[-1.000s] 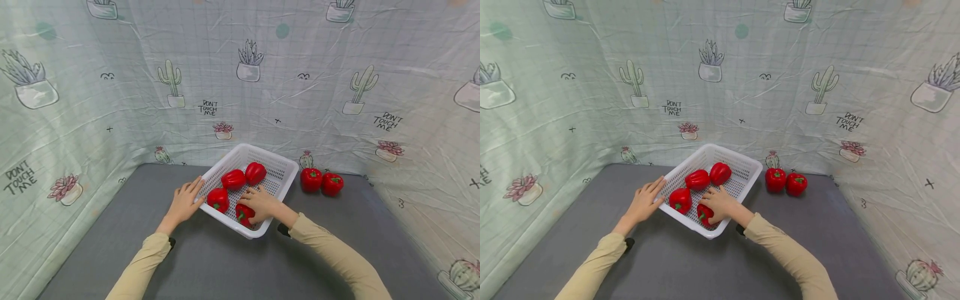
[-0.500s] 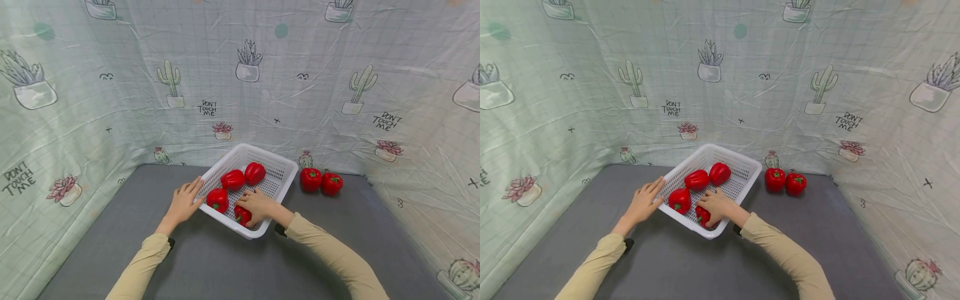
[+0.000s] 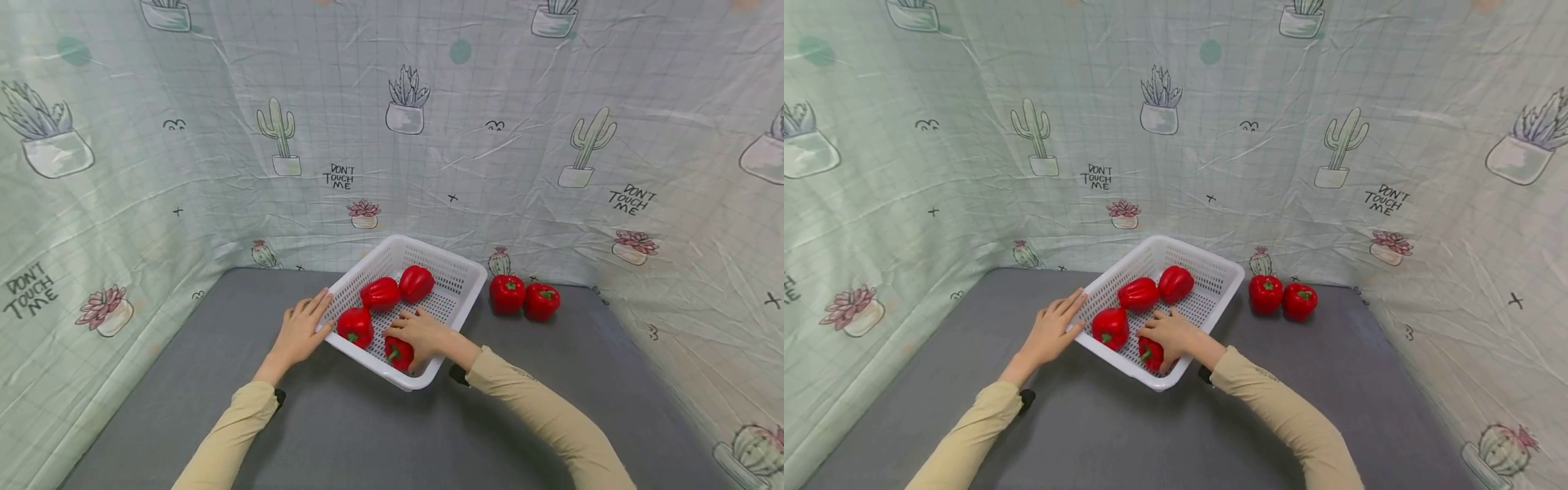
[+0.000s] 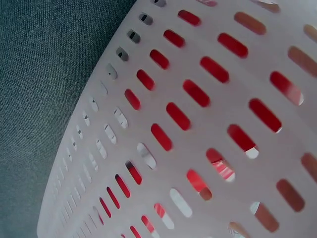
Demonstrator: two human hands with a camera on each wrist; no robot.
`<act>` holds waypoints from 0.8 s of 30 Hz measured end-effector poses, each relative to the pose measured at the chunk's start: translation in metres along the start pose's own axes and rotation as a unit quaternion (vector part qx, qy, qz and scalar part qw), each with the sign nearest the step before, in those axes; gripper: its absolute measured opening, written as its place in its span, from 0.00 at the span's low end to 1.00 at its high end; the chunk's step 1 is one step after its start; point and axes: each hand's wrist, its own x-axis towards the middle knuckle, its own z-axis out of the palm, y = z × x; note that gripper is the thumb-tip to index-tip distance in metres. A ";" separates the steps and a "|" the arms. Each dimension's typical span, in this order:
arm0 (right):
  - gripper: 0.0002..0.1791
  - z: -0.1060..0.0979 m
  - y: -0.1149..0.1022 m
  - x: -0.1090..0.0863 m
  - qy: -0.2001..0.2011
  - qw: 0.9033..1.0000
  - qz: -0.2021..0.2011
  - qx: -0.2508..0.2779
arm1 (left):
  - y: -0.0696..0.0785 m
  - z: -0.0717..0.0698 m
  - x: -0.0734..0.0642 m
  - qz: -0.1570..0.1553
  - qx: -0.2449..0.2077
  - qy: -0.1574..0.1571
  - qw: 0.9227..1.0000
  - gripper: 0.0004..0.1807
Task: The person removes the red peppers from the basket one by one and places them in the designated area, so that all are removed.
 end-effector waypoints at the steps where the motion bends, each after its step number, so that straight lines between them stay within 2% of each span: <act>1: 0.44 0.000 0.000 0.000 0.001 1.000 -0.001 0.000 | 0.000 0.000 0.000 0.000 0.001 0.000 1.000 0.30; 9: 0.44 -0.001 -0.001 -0.002 0.014 1.000 -0.004 0.000 | 0.001 -0.001 -0.001 -0.001 0.005 0.006 1.000 0.30; 17: 0.47 -0.006 -0.001 -0.007 0.027 0.999 0.006 0.029 | 0.002 0.000 -0.001 0.002 0.004 0.001 1.000 0.30; 24: 0.46 -0.011 0.002 -0.011 0.063 0.998 0.002 -0.001 | 0.000 0.000 0.000 0.000 0.004 0.007 1.000 0.30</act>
